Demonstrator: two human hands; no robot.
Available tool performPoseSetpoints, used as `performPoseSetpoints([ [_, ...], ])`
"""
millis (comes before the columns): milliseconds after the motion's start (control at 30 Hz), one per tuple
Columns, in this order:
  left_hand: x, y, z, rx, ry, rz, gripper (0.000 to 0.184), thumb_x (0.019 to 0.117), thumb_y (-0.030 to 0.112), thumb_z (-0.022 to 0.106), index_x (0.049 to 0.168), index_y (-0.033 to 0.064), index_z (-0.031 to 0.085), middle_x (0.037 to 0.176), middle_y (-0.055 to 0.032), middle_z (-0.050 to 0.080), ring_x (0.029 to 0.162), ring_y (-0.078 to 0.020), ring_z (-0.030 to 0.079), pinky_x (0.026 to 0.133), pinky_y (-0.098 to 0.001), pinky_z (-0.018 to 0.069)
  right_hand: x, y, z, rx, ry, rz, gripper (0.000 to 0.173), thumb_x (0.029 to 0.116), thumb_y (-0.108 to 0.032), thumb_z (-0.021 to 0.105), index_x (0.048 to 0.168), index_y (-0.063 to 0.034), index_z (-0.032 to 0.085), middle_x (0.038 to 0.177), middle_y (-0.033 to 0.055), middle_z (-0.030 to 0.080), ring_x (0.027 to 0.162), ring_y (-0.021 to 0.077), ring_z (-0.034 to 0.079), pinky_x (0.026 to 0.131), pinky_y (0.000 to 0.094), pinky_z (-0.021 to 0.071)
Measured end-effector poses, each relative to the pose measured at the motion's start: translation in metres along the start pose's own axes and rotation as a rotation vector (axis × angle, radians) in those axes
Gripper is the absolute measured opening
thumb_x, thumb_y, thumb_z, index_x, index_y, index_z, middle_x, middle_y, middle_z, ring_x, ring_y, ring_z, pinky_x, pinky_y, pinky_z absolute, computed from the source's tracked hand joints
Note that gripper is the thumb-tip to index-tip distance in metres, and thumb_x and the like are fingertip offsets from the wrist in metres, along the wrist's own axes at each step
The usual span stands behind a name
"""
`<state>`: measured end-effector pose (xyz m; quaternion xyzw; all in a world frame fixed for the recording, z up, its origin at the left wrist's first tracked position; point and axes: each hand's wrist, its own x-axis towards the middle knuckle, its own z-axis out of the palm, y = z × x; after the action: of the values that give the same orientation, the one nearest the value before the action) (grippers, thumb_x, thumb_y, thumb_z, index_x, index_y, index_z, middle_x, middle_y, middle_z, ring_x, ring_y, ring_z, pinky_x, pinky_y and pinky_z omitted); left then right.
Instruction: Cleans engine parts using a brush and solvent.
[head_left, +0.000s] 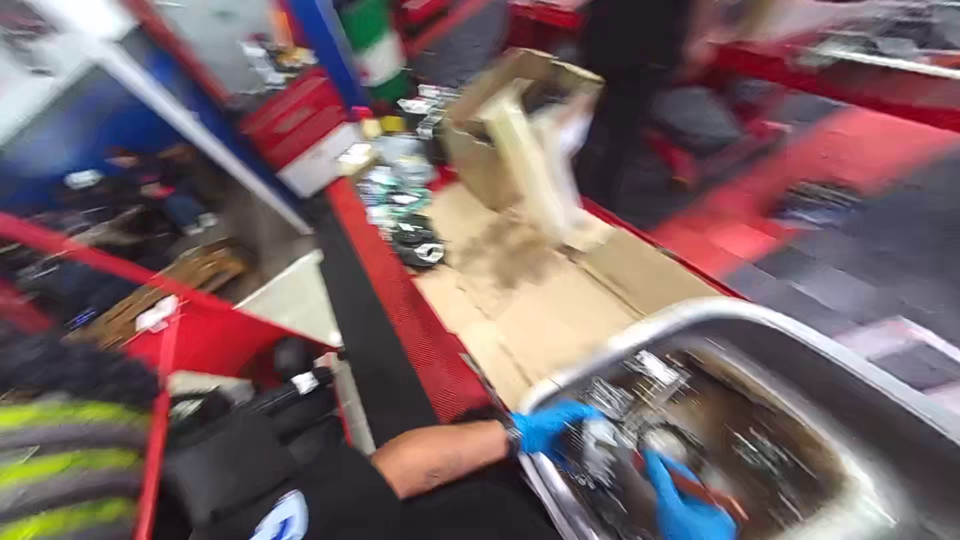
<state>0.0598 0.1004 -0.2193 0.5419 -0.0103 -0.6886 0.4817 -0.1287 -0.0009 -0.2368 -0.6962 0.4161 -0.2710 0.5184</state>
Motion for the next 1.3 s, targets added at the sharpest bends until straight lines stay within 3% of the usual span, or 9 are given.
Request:
performPoseSetpoints([
  [133, 0.026, -0.014, 0.005, -0.149, 0.044, -0.168, 0.059, 0.0985, 0.065, 0.04, 0.128, 0.0192, 0.061, 0.112, -0.0119, 0.07, 0.099, -0.0303, 0.068, 0.079, -0.0563, 0.0575, -0.005, 0.02, -0.003, 0.03, 0.013, 0.042, 0.022, 0.0974, -0.023, 0.069, 0.107, -0.0041, 0.076, 0.099, 0.0045, 0.078, 0.091, 0.0086, 0.073, 0.087, 0.0315, 0.062],
  [467, 0.027, -0.007, 0.008, -0.093, 0.101, -0.183, 0.07, 0.0975, 0.07, 0.029, 0.14, 0.0209, 0.054, 0.129, -0.0176, 0.065, 0.115, -0.0401, 0.063, 0.085, -0.0654, 0.0537, 0.007, 0.034, 0.0, -0.078, 0.078, 0.054, 0.028, 0.1012, -0.025, 0.06, 0.11, -0.0041, 0.077, 0.099, 0.0115, 0.077, 0.094, 0.0189, 0.075, 0.089, 0.0417, 0.0599],
  [600, 0.024, -0.005, 0.01, -0.082, 0.115, -0.197, 0.069, 0.0972, 0.07, 0.029, 0.14, 0.0212, 0.054, 0.13, -0.0176, 0.065, 0.115, -0.0404, 0.063, 0.084, -0.066, 0.0535, 0.004, 0.029, 0.005, -0.118, -0.043, -0.041, 0.028, 0.1023, -0.023, 0.058, 0.11, -0.0045, 0.076, 0.103, 0.0127, 0.077, 0.098, 0.0232, 0.074, 0.091, 0.0464, 0.0587],
  [700, 0.026, 0.001, 0.011, -0.102, 0.138, -0.226, 0.073, 0.0951, 0.073, 0.029, 0.14, 0.0218, 0.054, 0.132, -0.0178, 0.063, 0.118, -0.0411, 0.061, 0.086, -0.0677, 0.0517, 0.011, 0.03, -0.003, 0.004, 0.057, -0.01, 0.026, 0.1013, -0.023, 0.06, 0.11, -0.0054, 0.077, 0.102, 0.0088, 0.077, 0.095, 0.0148, 0.074, 0.09, 0.0367, 0.0598],
  [833, 0.024, 0.0, 0.011, -0.117, 0.173, -0.292, 0.077, 0.0925, 0.077, 0.03, 0.142, 0.0223, 0.052, 0.135, -0.0194, 0.061, 0.12, -0.0431, 0.059, 0.089, -0.0692, 0.0499, 0.006, 0.039, 0.008, -0.069, -0.016, -0.087, 0.027, 0.1016, -0.021, 0.059, 0.114, -0.0047, 0.076, 0.109, 0.0123, 0.077, 0.104, 0.0228, 0.073, 0.097, 0.0436, 0.0569],
  [1033, 0.021, 0.0, 0.013, -0.084, 0.219, -0.342, 0.079, 0.0916, 0.078, 0.031, 0.145, 0.0225, 0.05, 0.137, -0.0202, 0.06, 0.121, -0.0434, 0.059, 0.09, -0.0674, 0.0505, 0.004, 0.041, 0.009, -0.001, -0.046, -0.024, 0.028, 0.1027, -0.023, 0.059, 0.116, -0.0054, 0.076, 0.113, 0.0113, 0.076, 0.107, 0.0196, 0.073, 0.099, 0.0405, 0.0559],
  [1133, 0.024, 0.003, 0.013, -0.055, 0.226, -0.307, 0.075, 0.0934, 0.075, 0.032, 0.142, 0.0223, 0.052, 0.134, -0.0191, 0.062, 0.119, -0.0427, 0.06, 0.087, -0.0683, 0.0508, 0.01, 0.036, 0.0, 0.131, 0.058, 0.043, 0.026, 0.1013, -0.025, 0.062, 0.111, -0.0081, 0.078, 0.106, 0.0053, 0.078, 0.1, 0.01, 0.073, 0.095, 0.0324, 0.0581],
  [1200, 0.02, 0.0, 0.009, -0.033, 0.231, -0.307, 0.075, 0.0931, 0.076, 0.031, 0.141, 0.0228, 0.053, 0.133, -0.0188, 0.062, 0.118, -0.0424, 0.061, 0.086, -0.0676, 0.0513, -0.002, 0.023, 0.011, 0.118, -0.054, -0.01, 0.026, 0.1013, -0.023, 0.062, 0.111, -0.0054, 0.077, 0.105, 0.009, 0.078, 0.099, 0.0161, 0.074, 0.094, 0.0383, 0.0581],
  [1300, 0.022, 0.005, 0.01, -0.029, 0.223, -0.258, 0.072, 0.0942, 0.074, 0.034, 0.141, 0.0219, 0.053, 0.133, -0.019, 0.062, 0.118, -0.0427, 0.061, 0.086, -0.0679, 0.0514, 0.012, 0.053, 0.01, -0.148, 0.032, 0.068, 0.03, 0.1031, -0.024, 0.055, 0.116, -0.0065, 0.076, 0.111, 0.0135, 0.076, 0.105, 0.0277, 0.073, 0.097, 0.0473, 0.0559],
])
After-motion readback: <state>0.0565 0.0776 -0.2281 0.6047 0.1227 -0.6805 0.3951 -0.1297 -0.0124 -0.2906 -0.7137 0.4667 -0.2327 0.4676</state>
